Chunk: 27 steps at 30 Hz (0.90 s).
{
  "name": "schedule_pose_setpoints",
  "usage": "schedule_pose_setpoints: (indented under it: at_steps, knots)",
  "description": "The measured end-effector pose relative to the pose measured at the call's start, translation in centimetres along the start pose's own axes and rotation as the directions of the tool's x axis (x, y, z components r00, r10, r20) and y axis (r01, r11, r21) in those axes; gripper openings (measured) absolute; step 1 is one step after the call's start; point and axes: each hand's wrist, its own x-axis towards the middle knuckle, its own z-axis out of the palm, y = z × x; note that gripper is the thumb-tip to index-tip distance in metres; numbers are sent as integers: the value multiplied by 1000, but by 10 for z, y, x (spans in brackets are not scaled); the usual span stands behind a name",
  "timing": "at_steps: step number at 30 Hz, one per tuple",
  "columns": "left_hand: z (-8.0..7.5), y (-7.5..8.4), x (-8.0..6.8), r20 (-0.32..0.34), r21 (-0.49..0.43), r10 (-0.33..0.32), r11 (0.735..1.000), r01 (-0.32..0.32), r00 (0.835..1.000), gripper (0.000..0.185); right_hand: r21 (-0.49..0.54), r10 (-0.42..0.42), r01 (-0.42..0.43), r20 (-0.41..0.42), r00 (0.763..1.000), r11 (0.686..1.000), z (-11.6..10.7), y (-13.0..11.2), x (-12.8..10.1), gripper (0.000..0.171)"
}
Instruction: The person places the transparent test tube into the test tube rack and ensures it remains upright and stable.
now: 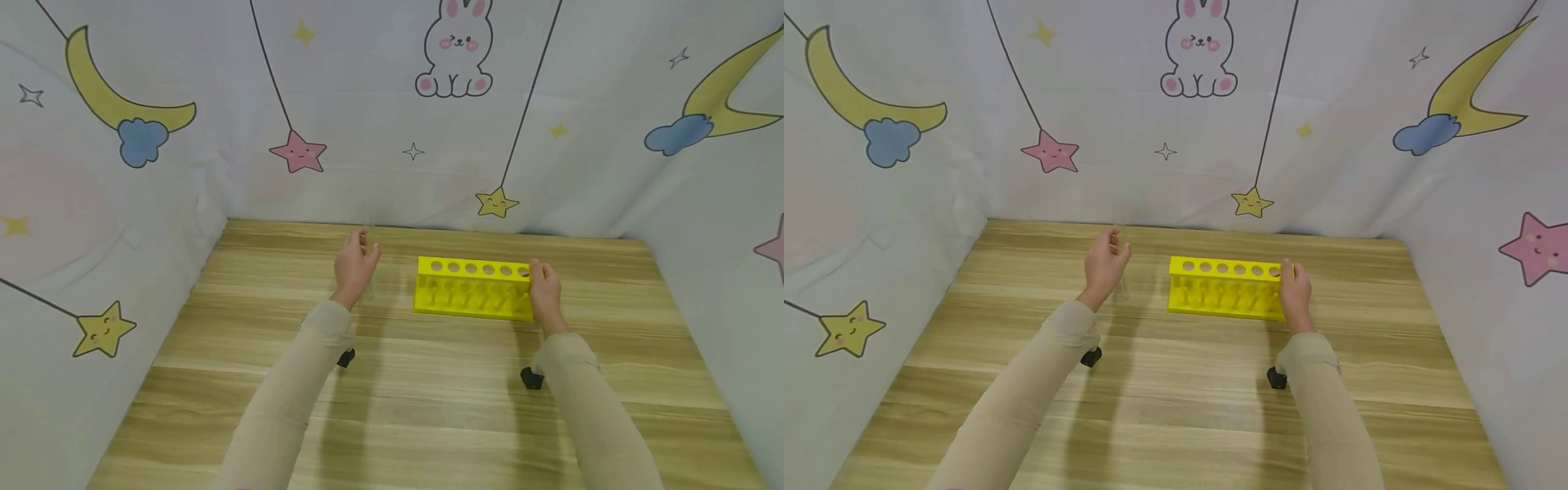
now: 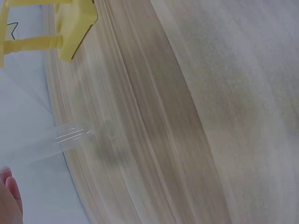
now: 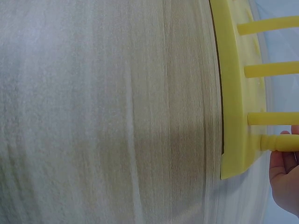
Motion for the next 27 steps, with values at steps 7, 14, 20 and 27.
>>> schedule_pose_setpoints:
  at_steps: [7,14,20,27]
  knots:
    - [0,2,0,-18,-47,4,999,-5,1000,35,0,8,-8,0,1000,1000,0,0,0,42]
    - [0,3,1,-31,-82,33,996,-35,999,34,-28,2,-2,17,1000,1000,-1,-1,-1,42]
    - [0,4,1,-38,-99,67,993,-70,997,35,-30,-1,2,31,1000,1000,-2,-2,-2,43]
    - [2,5,1,-32,-99,72,992,-75,997,36,-37,8,-7,29,1000,999,-2,0,0,43]
